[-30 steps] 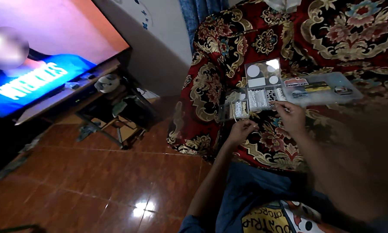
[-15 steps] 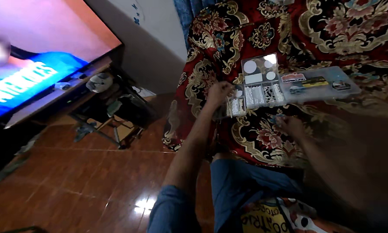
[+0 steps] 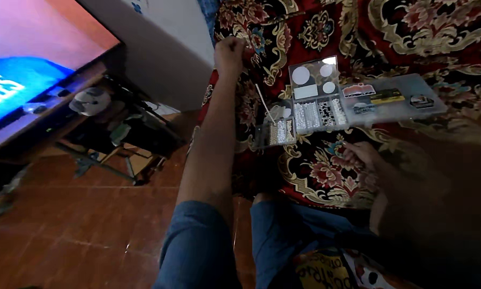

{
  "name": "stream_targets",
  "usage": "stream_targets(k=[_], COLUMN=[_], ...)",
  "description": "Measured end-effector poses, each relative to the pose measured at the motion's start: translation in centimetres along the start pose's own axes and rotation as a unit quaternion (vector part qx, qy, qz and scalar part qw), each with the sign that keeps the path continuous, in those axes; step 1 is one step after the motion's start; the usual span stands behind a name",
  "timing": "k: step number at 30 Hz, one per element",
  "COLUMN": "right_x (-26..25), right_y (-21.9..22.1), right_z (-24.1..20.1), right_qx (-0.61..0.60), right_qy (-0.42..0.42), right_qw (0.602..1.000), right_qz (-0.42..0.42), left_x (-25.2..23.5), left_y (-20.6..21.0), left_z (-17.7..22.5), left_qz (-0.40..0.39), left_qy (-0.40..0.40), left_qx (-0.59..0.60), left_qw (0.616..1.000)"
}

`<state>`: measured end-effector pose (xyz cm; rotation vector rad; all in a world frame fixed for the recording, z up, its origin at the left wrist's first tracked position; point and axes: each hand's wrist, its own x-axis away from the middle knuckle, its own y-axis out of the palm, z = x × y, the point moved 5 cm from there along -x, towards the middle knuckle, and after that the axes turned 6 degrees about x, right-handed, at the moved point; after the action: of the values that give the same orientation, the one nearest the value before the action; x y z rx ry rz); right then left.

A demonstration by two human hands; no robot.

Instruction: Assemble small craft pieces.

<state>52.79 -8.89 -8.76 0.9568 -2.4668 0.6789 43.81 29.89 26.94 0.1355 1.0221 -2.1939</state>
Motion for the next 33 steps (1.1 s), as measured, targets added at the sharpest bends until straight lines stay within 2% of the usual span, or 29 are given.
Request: stream_targets(k=[5, 7, 9, 14, 17, 21, 27, 30, 33], right_x=[0.4, 1.0, -0.2, -1.6, -1.0, -1.0, 0.0, -0.9, -1.7], right_y=[-0.1, -0.3, -0.5, -0.3, -0.3, -0.3, -0.3, -0.2, 0.0], right_z=[-0.8, -1.5, -0.3, 1.1, 0.3, 0.3, -0.6, 0.2, 0.8], right_qx=[0.003, 0.009, 0.004, -0.024, -0.023, -0.009, -0.013, -0.018, -0.019], right_qy=[0.033, 0.045, 0.033, 0.03, 0.033, 0.033, 0.06, 0.052, 0.046], right_qw=[0.999, 0.999, 0.999, 0.999, 0.999, 0.999, 0.998, 0.998, 0.998], right_qz=[0.002, 0.007, -0.001, -0.013, -0.019, -0.016, -0.015, -0.021, -0.028], left_x=[-1.2, -0.3, 0.8, 2.4, 3.3, 2.9, 0.9, 0.3, -0.2], left_y=[2.6, 4.1, 6.0, 11.3, 14.0, 17.8, 23.9, 26.0, 26.6], left_z=[-3.7, -4.7, -5.9, -12.0, -13.0, -12.7, -12.3, -12.9, -13.5], left_qz=[-0.01, -0.014, -0.03, -0.143, -0.199, -0.194, -0.172, -0.134, -0.119], left_qy=[-0.012, -0.053, -0.095, -0.138, -0.161, -0.182, -0.195, -0.223, -0.231], left_qx=[0.015, 0.016, 0.028, -0.016, -0.067, -0.054, 0.045, 0.11, 0.106], left_qw=[1.0, 0.998, 0.995, 0.98, 0.964, 0.962, 0.965, 0.959, 0.96])
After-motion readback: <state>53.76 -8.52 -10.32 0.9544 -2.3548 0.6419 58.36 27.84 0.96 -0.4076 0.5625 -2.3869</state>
